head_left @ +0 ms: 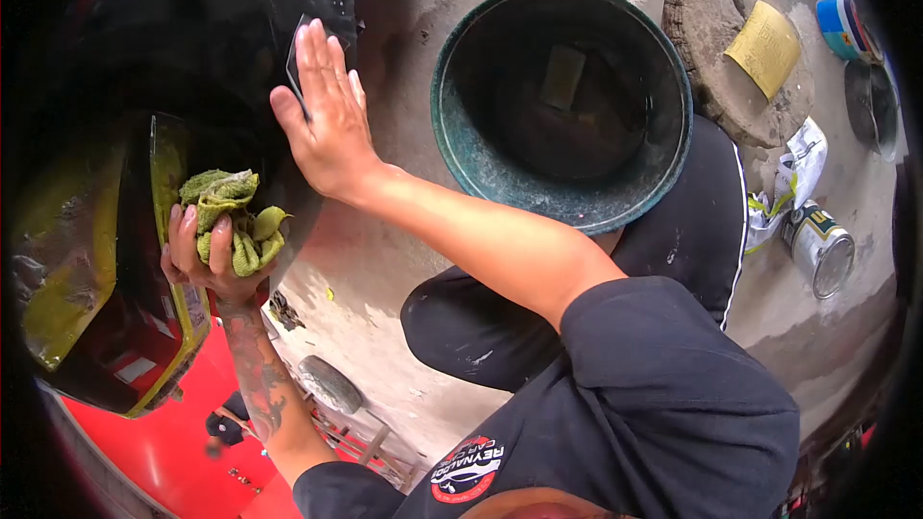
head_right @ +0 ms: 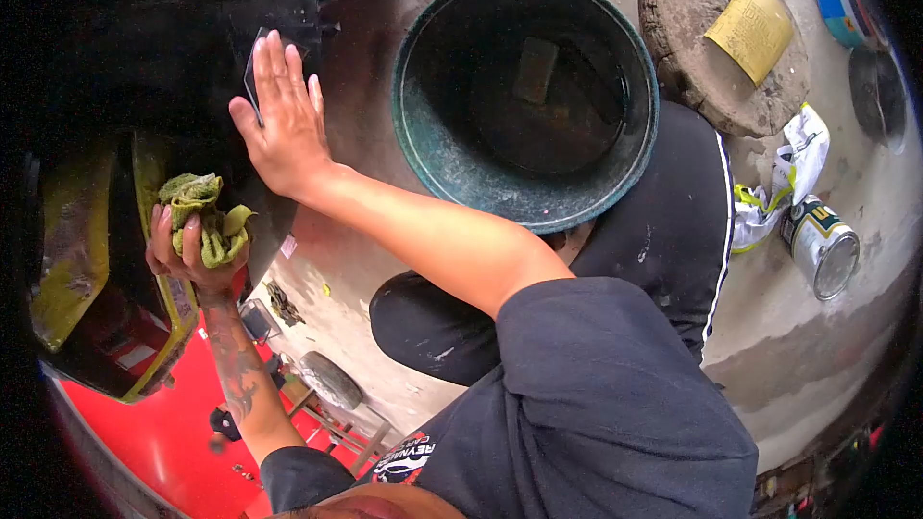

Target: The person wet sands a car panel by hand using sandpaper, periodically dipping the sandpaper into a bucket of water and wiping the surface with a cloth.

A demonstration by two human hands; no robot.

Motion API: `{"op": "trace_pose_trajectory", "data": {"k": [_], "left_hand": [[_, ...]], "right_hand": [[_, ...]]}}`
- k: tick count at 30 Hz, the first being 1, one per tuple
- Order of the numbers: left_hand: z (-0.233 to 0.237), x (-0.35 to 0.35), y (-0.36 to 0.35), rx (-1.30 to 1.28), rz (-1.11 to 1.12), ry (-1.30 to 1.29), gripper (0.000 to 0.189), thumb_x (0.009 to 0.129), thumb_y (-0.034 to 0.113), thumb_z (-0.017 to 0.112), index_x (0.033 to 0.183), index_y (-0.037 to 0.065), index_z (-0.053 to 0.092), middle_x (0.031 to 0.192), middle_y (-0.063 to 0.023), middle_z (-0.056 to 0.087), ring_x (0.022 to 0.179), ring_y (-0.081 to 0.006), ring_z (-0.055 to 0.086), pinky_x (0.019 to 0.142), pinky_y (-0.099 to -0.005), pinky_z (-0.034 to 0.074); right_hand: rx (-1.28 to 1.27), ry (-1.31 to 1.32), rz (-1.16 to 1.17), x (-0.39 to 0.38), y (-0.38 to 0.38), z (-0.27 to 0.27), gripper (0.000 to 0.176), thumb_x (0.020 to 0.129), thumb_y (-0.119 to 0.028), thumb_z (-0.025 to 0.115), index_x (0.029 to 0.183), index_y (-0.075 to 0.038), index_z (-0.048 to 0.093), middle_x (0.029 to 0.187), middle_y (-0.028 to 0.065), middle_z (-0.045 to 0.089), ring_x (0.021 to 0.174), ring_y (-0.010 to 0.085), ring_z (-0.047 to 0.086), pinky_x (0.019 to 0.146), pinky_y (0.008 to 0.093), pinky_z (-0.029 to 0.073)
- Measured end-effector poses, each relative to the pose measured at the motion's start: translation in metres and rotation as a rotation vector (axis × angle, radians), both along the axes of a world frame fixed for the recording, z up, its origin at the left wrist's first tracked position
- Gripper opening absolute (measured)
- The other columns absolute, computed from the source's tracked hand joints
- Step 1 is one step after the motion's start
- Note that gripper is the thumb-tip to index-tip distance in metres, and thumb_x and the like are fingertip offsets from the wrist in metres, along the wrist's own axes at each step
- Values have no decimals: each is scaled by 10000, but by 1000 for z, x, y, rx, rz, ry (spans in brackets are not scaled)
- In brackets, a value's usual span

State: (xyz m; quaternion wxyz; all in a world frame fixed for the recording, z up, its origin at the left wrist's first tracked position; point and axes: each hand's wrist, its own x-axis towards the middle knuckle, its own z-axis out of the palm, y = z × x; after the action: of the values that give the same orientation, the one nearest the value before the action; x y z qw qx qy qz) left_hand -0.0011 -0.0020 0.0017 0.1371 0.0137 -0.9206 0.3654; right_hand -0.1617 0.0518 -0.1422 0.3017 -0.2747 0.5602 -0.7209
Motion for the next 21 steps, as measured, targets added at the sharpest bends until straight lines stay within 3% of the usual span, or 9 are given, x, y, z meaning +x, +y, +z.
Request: {"op": "trace_pose_trajectory", "data": {"k": [3, 5, 7, 9, 11, 13, 17, 19, 21], "left_hand": [[2, 2, -1, -13, 4, -4, 576, 961, 669, 557, 1322, 224, 503, 1355, -96, 530, 1233, -327, 622, 1088, -465, 325], [1, 4, -2, -31, -3, -4, 588, 957, 678, 557, 1325, 222, 504, 1349, -95, 534, 1234, -328, 621, 1087, -464, 326], [1, 3, -2, -33, 0, 0, 584, 959, 670, 561, 1326, 220, 504, 1347, -94, 534, 1235, -327, 621, 1088, -461, 327], [1, 1, 0, -26, -2, -7, 571, 961, 654, 571, 1325, 218, 504, 1347, -95, 533, 1237, -327, 620, 1092, -461, 324], [2, -5, 4, -16, -6, -4, 551, 965, 630, 584, 1322, 218, 506, 1349, -95, 533, 1238, -329, 619, 1100, -463, 314], [1, -1, 2, 6, -11, 6, 532, 964, 601, 609, 1315, 214, 510, 1351, -100, 533, 1240, -337, 617, 1118, -465, 292], [-1, -1, 1, -10, -12, 14, 533, 966, 604, 606, 1312, 211, 511, 1352, -102, 534, 1240, -341, 617, 1124, -468, 286], [0, -1, 1, -5, -15, 7, 534, 966, 604, 605, 1313, 209, 508, 1350, -103, 534, 1239, -341, 617, 1124, -471, 285], [0, 1, 1, 10, -3, 4, 535, 966, 601, 607, 1314, 207, 504, 1347, -103, 533, 1237, -339, 618, 1122, -477, 284]], "right_hand": [[-99, -51, -97, 48, 14, 1, 777, 1077, -382, 458, 1669, -75, 60, 1733, 209, 14, 1596, 424, 28, 1231, 612, 125], [-74, -11, 93, 82, 37, -12, 821, 1058, -418, 475, 1671, -86, 42, 1734, 202, 17, 1598, 412, 7, 1220, 653, 114], [-35, -15, 15, 65, 27, -12, 803, 1072, -429, 450, 1668, -81, 40, 1733, 202, 10, 1598, 409, 21, 1222, 648, 114], [-54, -205, -109, 29, -2, -10, 780, 1083, -452, 423, 1663, -66, 71, 1728, 213, 47, 1593, 415, 65, 1237, 604, 130], [8, -221, -104, -3, -16, -13, 711, 1098, -362, 430, 1628, 21, 151, 1692, 275, 145, 1566, 454, 143, 1271, 464, 156], [-50, -157, -154, 21, -6, -15, 706, 1103, -363, 416, 1632, 16, 143, 1696, 273, 134, 1572, 450, 120, 1276, 465, 146], [-65, -137, 150, 68, 41, -15, 744, 1104, -315, 421, 1630, 48, 40, 1703, 290, 24, 1586, 433, 25, 1281, 482, 78], [-117, -212, -90, 53, 12, -19, 740, 1111, -353, 405, 1634, 35, 53, 1706, 281, 32, 1585, 437, 32, 1282, 475, 92], [-46, -256, -160, 16, -15, -26, 717, 1114, -396, 391, 1631, 23, 123, 1702, 256, 134, 1578, 416, 136, 1277, 469, 132]]}}
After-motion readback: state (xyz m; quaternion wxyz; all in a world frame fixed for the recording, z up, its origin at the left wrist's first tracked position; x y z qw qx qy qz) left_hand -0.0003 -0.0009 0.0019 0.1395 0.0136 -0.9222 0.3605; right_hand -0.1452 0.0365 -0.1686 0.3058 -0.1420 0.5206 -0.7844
